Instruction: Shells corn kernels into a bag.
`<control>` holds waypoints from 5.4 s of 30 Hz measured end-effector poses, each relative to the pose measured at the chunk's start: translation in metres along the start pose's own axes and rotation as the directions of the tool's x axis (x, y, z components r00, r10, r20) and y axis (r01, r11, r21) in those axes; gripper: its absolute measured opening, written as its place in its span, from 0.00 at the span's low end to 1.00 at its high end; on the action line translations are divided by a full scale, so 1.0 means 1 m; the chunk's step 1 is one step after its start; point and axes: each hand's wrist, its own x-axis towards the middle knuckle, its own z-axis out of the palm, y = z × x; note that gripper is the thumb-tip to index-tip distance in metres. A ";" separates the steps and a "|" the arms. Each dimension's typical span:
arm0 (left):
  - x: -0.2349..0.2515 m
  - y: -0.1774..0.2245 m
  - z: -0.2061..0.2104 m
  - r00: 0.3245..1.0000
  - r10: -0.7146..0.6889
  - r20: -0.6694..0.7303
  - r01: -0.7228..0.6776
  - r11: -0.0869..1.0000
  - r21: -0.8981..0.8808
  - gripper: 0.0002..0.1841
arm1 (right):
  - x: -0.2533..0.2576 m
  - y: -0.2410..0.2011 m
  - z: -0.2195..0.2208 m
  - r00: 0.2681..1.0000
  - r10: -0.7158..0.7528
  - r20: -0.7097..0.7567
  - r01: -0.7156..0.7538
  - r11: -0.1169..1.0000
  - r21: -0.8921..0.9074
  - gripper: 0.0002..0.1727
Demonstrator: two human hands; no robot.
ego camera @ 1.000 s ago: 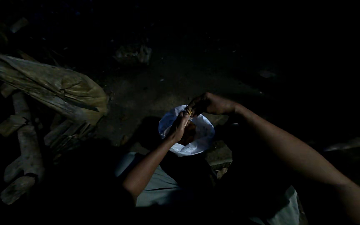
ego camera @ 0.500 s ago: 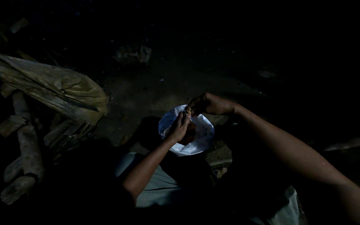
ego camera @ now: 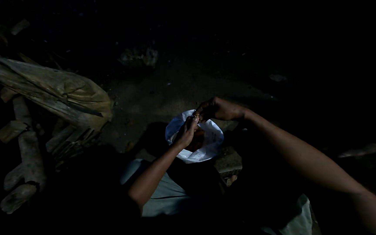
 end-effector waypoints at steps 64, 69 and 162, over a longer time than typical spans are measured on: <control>-0.012 -0.004 -0.009 0.998 -0.040 -0.044 0.056 0.878 0.475 0.25 | 0.008 0.003 0.028 0.989 0.124 -0.078 -0.137 0.973 -0.183 0.09; -0.018 -0.009 -0.014 0.999 -0.023 -0.041 0.039 0.896 0.441 0.26 | 0.008 0.013 0.032 0.995 0.018 -0.096 -0.024 0.998 -0.066 0.07; -0.013 -0.037 -0.060 0.985 -0.163 0.064 0.082 0.751 0.656 0.15 | -0.017 0.030 0.165 0.796 0.573 0.195 -0.348 0.697 -0.627 0.24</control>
